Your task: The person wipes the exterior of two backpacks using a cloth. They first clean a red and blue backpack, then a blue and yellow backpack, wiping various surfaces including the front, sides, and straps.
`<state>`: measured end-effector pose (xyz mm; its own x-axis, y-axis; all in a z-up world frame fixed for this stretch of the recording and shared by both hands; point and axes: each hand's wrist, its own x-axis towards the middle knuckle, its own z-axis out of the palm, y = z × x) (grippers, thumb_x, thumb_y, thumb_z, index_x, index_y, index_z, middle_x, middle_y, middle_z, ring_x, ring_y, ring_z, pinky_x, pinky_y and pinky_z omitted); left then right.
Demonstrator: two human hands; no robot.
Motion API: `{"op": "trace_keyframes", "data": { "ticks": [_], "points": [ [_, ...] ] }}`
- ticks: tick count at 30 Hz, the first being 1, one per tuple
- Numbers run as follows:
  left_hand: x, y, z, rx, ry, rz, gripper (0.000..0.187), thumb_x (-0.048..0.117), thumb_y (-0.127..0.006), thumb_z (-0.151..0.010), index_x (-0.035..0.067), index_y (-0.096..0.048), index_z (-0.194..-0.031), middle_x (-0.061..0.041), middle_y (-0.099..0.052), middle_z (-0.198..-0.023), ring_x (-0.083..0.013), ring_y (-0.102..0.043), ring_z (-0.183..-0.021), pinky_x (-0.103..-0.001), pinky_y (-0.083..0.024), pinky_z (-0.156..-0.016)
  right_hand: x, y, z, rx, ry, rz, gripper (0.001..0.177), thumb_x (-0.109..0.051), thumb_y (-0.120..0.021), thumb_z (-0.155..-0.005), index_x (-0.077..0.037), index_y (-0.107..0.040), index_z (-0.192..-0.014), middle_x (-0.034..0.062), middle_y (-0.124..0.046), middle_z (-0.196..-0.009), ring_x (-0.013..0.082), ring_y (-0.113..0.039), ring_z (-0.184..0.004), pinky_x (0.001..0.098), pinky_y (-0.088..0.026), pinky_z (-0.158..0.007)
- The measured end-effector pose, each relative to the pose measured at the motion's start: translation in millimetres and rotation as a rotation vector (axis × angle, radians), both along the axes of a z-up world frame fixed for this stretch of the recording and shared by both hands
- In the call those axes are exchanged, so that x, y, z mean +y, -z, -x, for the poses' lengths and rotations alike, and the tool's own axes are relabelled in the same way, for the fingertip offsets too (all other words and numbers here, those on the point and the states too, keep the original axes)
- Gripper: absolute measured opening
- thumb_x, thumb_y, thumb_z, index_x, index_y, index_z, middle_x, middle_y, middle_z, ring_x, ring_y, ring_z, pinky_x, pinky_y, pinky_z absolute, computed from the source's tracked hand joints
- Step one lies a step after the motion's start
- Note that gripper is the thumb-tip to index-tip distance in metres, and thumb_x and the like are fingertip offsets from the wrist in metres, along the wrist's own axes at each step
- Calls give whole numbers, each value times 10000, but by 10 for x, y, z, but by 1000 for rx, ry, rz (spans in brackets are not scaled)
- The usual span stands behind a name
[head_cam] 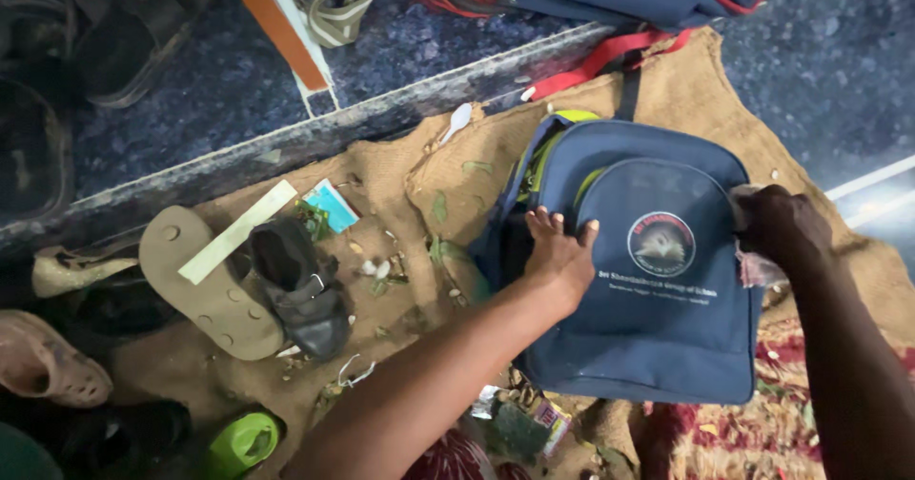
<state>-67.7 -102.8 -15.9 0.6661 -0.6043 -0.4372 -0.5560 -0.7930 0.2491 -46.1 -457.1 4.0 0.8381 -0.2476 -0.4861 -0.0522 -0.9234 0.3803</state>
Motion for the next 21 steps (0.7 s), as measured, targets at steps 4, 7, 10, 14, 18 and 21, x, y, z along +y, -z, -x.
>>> {"op": "trace_keyframes", "data": {
  "ticks": [4, 7, 10, 14, 18, 21],
  "points": [
    [-14, 42, 4, 13, -37, 23, 652, 240, -463, -1021, 179, -214, -1620, -352, -398, -1528, -608, -291, -1437, -713, -182, -1158, -135, 61, 504, -195, -32, -135, 554, -352, -865, -682, -160, -708, -1177, 159, -744, -1136, 406, -704, -1010, 485, -587, -866],
    [12, 25, 8, -5, 41, -22, 728, 226, -505, -990, 134, -196, -1643, -348, -406, -1523, -603, -290, -1438, -717, -186, -1147, -304, 209, 911, -290, -254, -221, 508, -377, -815, -657, -140, -718, -1096, 142, -742, -1122, 375, -704, -1021, 487, -564, -862],
    [9, -4, -25, 27, 16, -33, 748, 229, -515, -977, 145, -177, -1639, -356, -366, -1541, -604, -279, -1430, -711, -181, -1140, -448, 235, 1266, -84, -265, -122, 283, -309, -664, -854, -249, -748, -1117, 46, -769, -1140, 241, -742, -1002, 383, -597, -857],
    [29, -82, -8, 4, 32, -55, 752, 232, -527, -988, 138, -165, -1641, -359, -369, -1543, -605, -289, -1431, -705, -188, -1151, -503, -162, 1193, 518, 350, -193, 272, -341, -596, -961, -348, -855, -1046, 3, -835, -1049, 231, -792, -969, 363, -650, -854],
    [96, -274, -48, 32, 132, -125, 930, 237, -643, -902, 86, -124, -1658, -375, -350, -1543, -607, -280, -1421, -696, -197, -1131, -296, -760, 820, 70, -105, 417, 218, -390, -603, -1013, -323, -792, -1098, -5, -751, -1196, 256, -704, -1131, 422, -613, -883],
    [94, -241, -37, 26, 131, -128, 884, 240, -608, -932, 80, -132, -1660, -373, -353, -1544, -615, -282, -1424, -705, -196, -1133, -89, -740, 299, -265, -91, 84, 415, -221, -642, -858, -333, -768, -1237, 51, -725, -1234, 332, -684, -1155, 462, -588, -910]
  ]
}}
